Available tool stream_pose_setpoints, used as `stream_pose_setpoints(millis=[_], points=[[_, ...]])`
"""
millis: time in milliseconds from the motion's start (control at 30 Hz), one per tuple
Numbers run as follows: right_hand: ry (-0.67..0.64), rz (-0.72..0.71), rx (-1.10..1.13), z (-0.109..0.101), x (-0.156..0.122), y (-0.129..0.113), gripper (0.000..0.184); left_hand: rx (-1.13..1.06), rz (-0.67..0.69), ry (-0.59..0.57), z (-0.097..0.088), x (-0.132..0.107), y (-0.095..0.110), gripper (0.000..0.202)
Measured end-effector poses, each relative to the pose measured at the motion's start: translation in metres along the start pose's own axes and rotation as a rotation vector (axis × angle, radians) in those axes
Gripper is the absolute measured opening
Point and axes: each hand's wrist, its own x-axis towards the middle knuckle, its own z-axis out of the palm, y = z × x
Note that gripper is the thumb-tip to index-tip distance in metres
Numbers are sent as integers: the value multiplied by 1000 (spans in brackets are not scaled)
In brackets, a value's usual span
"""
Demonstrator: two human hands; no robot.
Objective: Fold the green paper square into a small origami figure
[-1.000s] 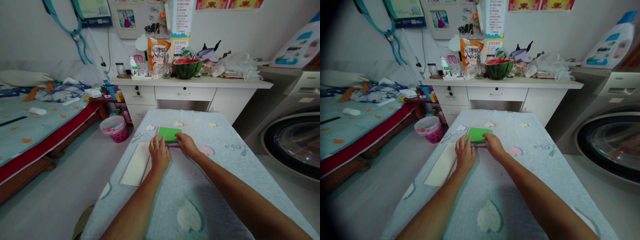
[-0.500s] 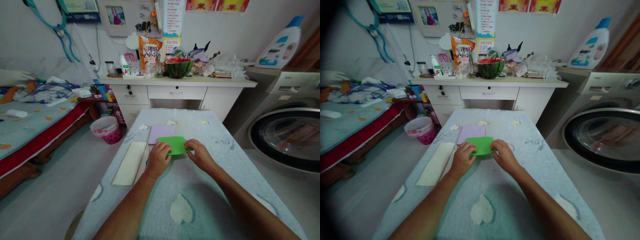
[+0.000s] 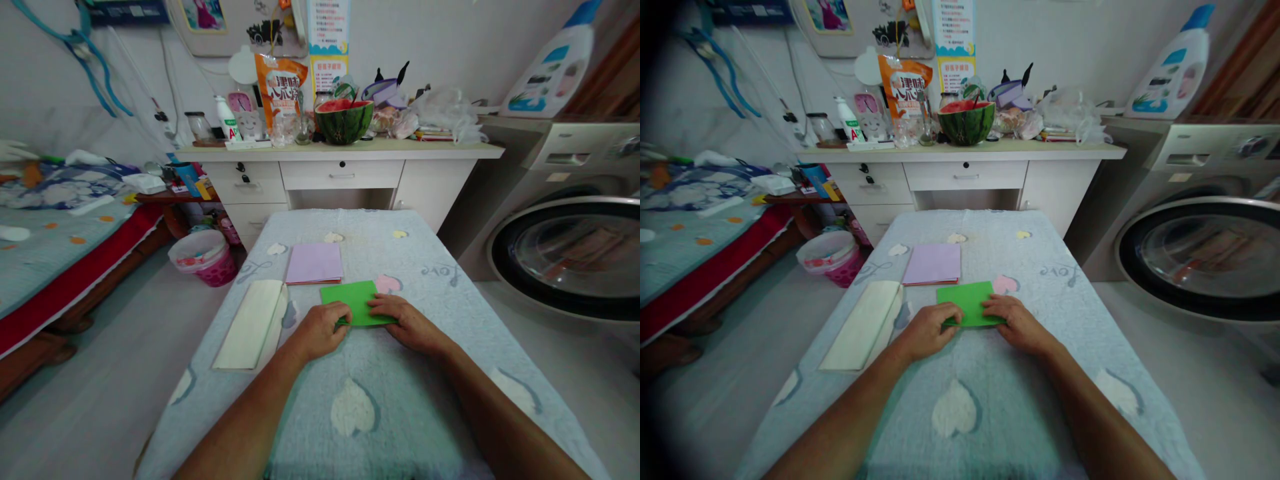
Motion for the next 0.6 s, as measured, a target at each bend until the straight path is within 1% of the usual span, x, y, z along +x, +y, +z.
stream_pose_setpoints(millis=[100,167,200,300,400,500,600], points=[[31,69,97,1,0,1,30,-103,-111,20,-1,2,1,9],[71,147,170,0,1,0,24,-182,-185,72,-1,4,0,7],[82,190,198,0,2,0,23,-219,-219,106,-1,5,-1,9],[86,299,228,0,5,-2,21,-320,-325,199,2,6,-7,22],[93,365,244,2,8,-5,24,-417,-405,250,7,8,-16,30],[125,396,281,5,9,-6,26,-538,-434,301,12,9,-21,33],[174,385,335,7,9,-7,24,-711,-433,349,12,10,-19,38]])
